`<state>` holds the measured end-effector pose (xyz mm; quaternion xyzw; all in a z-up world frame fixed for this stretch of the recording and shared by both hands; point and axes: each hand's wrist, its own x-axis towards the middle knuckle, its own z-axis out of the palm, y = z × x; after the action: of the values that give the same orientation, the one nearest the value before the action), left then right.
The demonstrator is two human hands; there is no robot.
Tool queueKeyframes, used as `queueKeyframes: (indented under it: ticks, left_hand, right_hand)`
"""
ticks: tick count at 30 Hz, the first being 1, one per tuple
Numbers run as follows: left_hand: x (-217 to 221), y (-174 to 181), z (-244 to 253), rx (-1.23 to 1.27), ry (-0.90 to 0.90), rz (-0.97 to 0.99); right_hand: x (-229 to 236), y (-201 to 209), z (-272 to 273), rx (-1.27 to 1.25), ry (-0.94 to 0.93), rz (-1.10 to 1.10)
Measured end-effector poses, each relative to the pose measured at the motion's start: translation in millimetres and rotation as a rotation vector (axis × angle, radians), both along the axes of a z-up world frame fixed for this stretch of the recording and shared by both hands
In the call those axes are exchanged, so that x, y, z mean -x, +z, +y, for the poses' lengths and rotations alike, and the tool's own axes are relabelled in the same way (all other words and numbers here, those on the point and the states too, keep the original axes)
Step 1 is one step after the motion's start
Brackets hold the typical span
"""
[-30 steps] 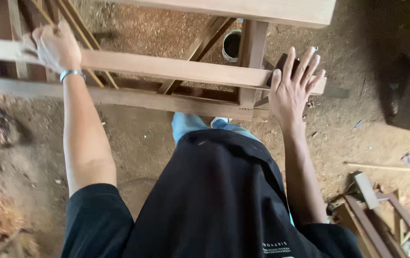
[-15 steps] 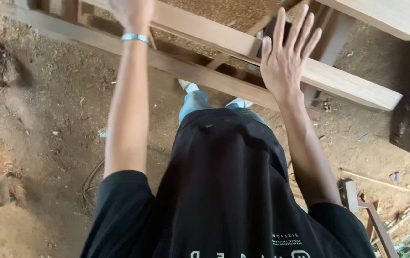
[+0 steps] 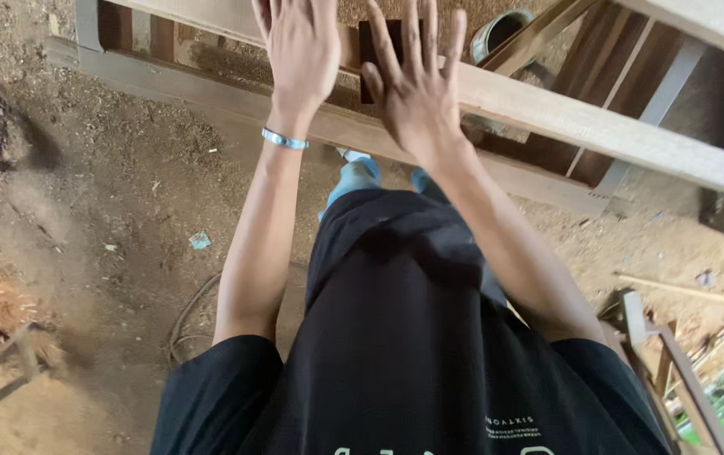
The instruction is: The person sands several wooden planks by hand using a piece of sandpaper, moving their hands back and forth along the surfaces and edges of the wood.
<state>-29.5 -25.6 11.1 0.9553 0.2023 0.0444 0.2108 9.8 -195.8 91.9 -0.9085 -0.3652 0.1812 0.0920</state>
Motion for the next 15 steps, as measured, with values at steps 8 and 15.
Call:
queueKeyframes:
  ticks: [8,15]
  left_hand:
    - [-5.9,47.0,-16.0,-0.146,-0.065,-0.049]
    - [-9.8,30.3,-4.1,-0.161,0.002,0.029]
  right_hand:
    - [-10.0,6.9,-84.7,0.088,-0.123,-0.012]
    - [-36.8,10.4,-197.4,0.21,-0.386,0.079]
